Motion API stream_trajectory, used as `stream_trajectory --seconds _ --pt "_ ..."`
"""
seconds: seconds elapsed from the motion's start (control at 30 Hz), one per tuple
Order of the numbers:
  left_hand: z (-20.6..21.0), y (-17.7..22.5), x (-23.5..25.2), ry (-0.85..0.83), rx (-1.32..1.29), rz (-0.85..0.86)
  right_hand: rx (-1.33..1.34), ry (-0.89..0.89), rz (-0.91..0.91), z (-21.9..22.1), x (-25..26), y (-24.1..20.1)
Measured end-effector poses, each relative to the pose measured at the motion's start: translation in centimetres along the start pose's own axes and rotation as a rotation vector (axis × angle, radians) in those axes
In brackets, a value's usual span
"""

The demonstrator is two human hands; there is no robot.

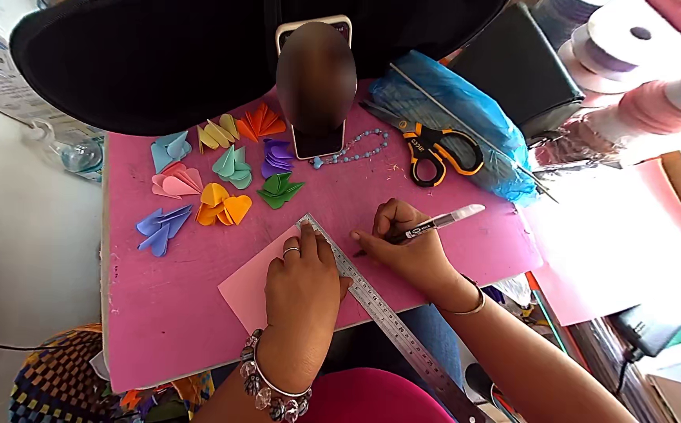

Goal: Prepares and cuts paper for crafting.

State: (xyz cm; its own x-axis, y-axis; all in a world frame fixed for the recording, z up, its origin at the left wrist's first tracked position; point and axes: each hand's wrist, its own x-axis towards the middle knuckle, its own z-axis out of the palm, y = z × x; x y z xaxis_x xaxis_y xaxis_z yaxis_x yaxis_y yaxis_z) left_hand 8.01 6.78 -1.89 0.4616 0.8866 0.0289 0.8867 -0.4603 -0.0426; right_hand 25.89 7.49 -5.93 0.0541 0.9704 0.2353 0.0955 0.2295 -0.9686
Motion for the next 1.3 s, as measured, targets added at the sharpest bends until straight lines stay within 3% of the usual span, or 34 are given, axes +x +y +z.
stream_trajectory --seconds 1.0,1.1,1.23,1.3 --pt "0.4 -0.1 0.0 0.050 0.043 0.015 -0.187 -0.078 -0.101 0.1 0.1 0.4" --pt "0.2 -0.1 0.0 0.035 0.038 0.009 -0.103 -0.068 -0.054 -0.3 0.4 0.3" --pt "0.2 -0.1 -0.2 0.012 0.021 0.005 0.234 -0.017 0.080 -1.8 0.4 0.0" --pt "-0.2 -0.1 -0.1 -0.016 0.007 -0.005 0.226 -0.083 0.098 -2.6 -0.6 -0.8"
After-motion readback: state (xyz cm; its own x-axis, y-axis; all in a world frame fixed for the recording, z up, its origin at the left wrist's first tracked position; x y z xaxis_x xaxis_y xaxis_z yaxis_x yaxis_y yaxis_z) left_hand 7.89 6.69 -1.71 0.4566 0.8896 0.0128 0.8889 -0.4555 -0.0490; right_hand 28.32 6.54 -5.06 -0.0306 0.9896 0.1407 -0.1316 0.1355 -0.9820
